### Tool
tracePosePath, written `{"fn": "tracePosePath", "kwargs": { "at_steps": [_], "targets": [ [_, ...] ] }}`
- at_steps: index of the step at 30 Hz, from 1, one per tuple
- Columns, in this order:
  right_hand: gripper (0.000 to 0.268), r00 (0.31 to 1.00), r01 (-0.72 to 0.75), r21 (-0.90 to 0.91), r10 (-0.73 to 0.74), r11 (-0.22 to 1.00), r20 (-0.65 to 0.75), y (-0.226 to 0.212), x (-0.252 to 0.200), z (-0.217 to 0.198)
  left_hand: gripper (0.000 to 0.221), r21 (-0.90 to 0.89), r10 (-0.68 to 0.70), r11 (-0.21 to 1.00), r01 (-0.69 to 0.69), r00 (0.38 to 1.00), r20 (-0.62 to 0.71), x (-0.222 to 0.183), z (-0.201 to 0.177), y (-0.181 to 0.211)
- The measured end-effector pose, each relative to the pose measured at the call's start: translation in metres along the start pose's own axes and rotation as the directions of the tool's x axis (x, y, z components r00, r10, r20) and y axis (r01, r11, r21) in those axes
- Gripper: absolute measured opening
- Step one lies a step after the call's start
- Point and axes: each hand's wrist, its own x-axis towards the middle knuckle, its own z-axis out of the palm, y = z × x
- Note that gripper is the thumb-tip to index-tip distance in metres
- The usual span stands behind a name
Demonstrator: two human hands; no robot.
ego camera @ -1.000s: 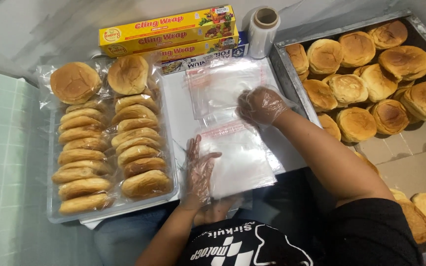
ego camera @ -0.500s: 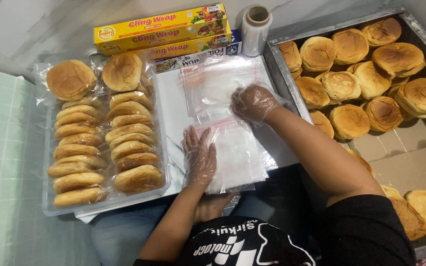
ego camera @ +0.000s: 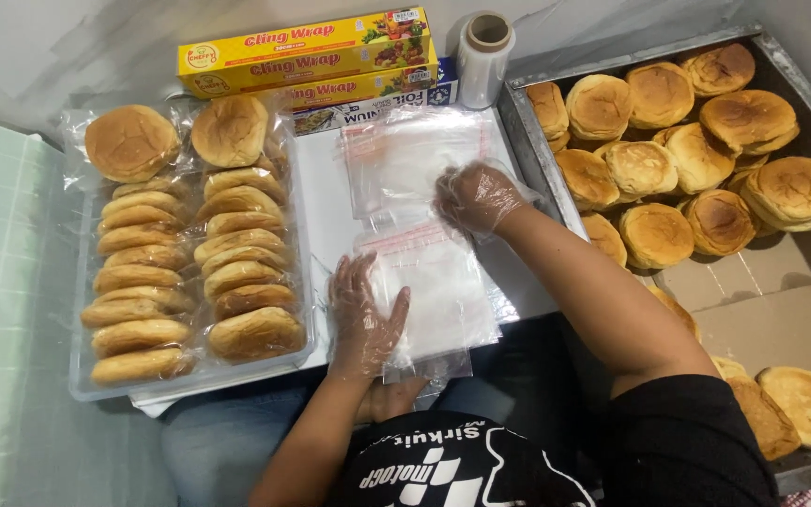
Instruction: A person is separating and opening individual plastic bags from a stack and then placing a burger bun into one of the bags.
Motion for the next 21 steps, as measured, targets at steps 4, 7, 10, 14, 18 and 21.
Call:
{"fn": "tracePosePath", "kwargs": {
  "at_steps": [4, 7, 10, 14, 18, 21],
  "targets": [
    [0.039, 1.0, -0.008, 0.014, 0.007, 1.0, 0.026, 0.0, 0.001, 0.002, 0.069, 0.052, 0.021, 0.999, -0.015, 0.993, -0.113, -0.005, 0.009, -0.017],
    [0.04, 1.0, -0.005, -0.012, 0.005, 1.0, 0.019, 0.001, 0.0, 0.005, 0.061, 0.095, 0.015, 0.995, -0.004, 0.993, -0.116, -0.004, 0.016, -0.023],
    [0.039, 1.0, -0.001, -0.02, 0.001, 1.0, 0.017, 0.003, 0.001, 0.01, 0.057, 0.095, 0.003, 0.995, 0.01, 0.991, -0.133, -0.002, 0.019, -0.026],
    [0.038, 1.0, -0.001, -0.049, 0.002, 0.999, 0.01, 0.004, 0.002, 0.012, 0.053, -0.142, -0.026, 0.99, -0.005, 0.977, -0.213, -0.001, 0.011, -0.02],
    [0.039, 0.999, -0.008, -0.042, 0.01, 0.999, 0.04, 0.008, 0.007, 0.016, 0.058, -0.149, -0.034, 0.989, -0.009, 0.959, -0.282, 0.006, 0.003, 0.001],
    [0.037, 0.999, 0.005, -0.049, -0.003, 0.999, 0.054, 0.008, 0.006, 0.015, 0.067, -0.043, -0.057, 0.998, 0.049, 0.977, -0.206, 0.016, 0.007, 0.011]
  ]
}}
